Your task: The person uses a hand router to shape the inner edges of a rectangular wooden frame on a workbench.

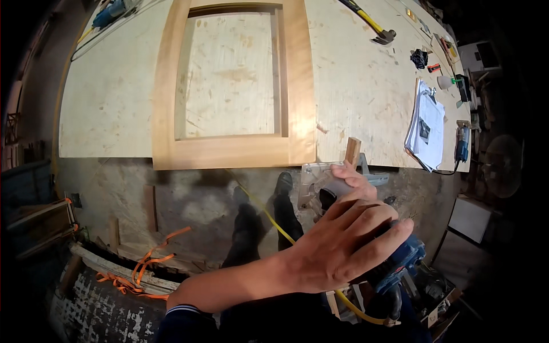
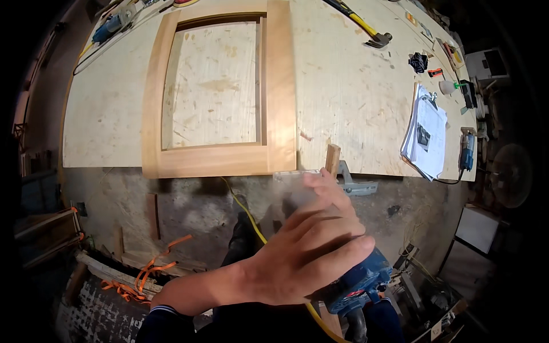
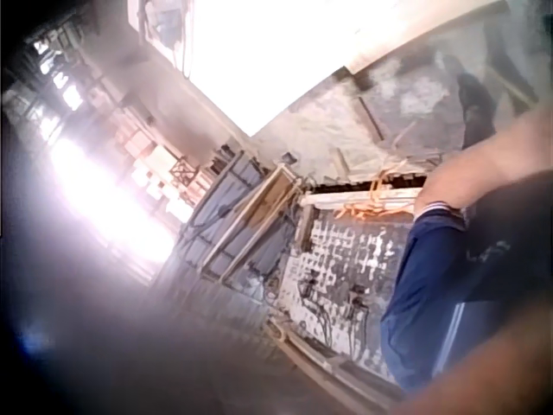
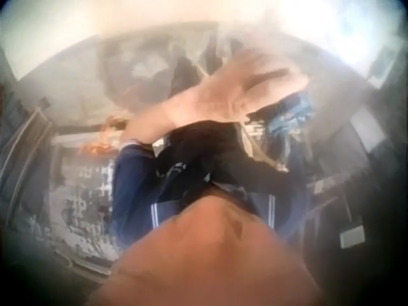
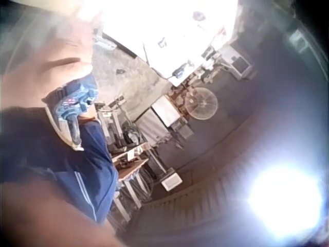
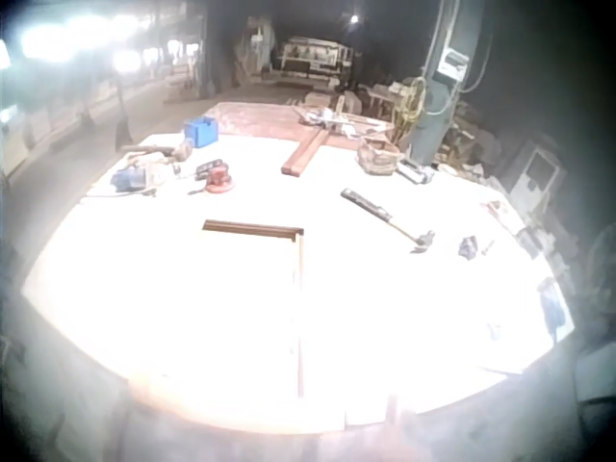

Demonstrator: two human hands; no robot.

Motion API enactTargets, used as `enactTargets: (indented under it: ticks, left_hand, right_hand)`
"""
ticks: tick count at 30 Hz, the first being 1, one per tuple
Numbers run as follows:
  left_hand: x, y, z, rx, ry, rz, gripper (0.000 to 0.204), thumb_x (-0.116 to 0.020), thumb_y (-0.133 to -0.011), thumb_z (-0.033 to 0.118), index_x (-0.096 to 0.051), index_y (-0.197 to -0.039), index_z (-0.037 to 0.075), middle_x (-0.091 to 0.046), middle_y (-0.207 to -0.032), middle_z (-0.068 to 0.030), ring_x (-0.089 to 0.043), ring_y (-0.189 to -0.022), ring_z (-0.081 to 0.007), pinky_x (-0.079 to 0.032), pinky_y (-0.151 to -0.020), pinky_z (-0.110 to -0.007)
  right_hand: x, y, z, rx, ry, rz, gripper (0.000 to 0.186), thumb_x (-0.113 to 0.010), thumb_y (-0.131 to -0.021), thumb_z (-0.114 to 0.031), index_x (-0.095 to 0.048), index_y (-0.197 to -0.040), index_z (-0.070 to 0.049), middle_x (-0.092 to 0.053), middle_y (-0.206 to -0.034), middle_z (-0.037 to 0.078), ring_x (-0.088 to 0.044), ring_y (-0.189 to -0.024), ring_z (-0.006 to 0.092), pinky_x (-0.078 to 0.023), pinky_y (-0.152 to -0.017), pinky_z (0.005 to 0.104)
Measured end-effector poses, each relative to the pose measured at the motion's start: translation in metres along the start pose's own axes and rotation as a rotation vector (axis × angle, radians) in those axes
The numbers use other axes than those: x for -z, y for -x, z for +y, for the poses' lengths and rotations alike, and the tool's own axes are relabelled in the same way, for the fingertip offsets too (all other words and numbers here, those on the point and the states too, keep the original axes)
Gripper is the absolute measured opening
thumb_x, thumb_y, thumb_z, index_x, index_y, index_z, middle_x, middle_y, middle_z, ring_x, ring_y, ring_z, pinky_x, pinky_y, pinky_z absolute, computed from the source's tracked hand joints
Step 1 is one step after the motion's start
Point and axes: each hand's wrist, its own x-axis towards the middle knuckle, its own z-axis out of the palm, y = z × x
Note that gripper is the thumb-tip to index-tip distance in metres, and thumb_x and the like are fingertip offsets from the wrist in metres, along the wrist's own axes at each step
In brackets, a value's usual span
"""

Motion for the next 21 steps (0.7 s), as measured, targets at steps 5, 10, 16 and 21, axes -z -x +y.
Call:
enactTargets:
  ticks: [5,10,16,21]
  left_hand:
    - [0.007,0.008,-0.025,0.036,-0.007,0.038,0.07,-0.08,-0.088,0.028,-0.049,-0.145,0.002,-0.057,-0.132,-0.0181,-0.061,-0.121,-0.036,-0.041,-0.115,-0.054]
    - [0.107,0.06,-0.069,0.172,-0.537,-0.045,0.097,-0.092,-0.069,0.046,-0.053,-0.148,0.003,-0.058,-0.142,-0.0172,-0.056,-0.134,-0.0361,-0.035,-0.124,-0.055]
    - [0.13,0.08,-0.111,0.331,-0.69,-0.161,0.086,-0.094,-0.063,0.03,-0.062,-0.137,0.003,-0.061,-0.143,-0.0147,-0.058,-0.131,-0.0371,-0.038,-0.12,-0.055]
    - [0.127,0.087,-0.125,0.277,-0.759,-0.123,0.062,-0.078,-0.07,0.004,-0.066,-0.13,0.001,-0.064,-0.139,-0.0142,-0.059,-0.127,-0.036,-0.041,-0.115,-0.052]
  right_hand:
    - [-0.006,0.001,0.016,0.038,0.089,-0.01,0.051,-0.08,-0.092,-0.014,-0.054,-0.135,-0.003,-0.06,-0.141,0.018,-0.057,-0.136,0.0329,-0.037,-0.123,0.0535]
    - [-0.025,-0.003,0.035,0.014,-0.14,-0.017,0.106,-0.105,-0.061,-0.034,-0.044,-0.143,-0.005,-0.059,-0.141,0.021,-0.059,-0.134,0.037,-0.036,-0.125,0.0539]
    - [-0.026,-0.001,0.041,0.003,-0.054,-0.083,0.092,-0.098,-0.075,-0.033,-0.042,-0.143,-0.008,-0.057,-0.14,0.019,-0.055,-0.137,0.0357,-0.037,-0.124,0.0561]
    - [-0.036,0.003,0.046,0.013,-0.057,-0.124,0.098,-0.101,-0.07,-0.035,-0.042,-0.144,-0.008,-0.057,-0.141,0.018,-0.055,-0.139,0.0365,-0.033,-0.127,0.0571]
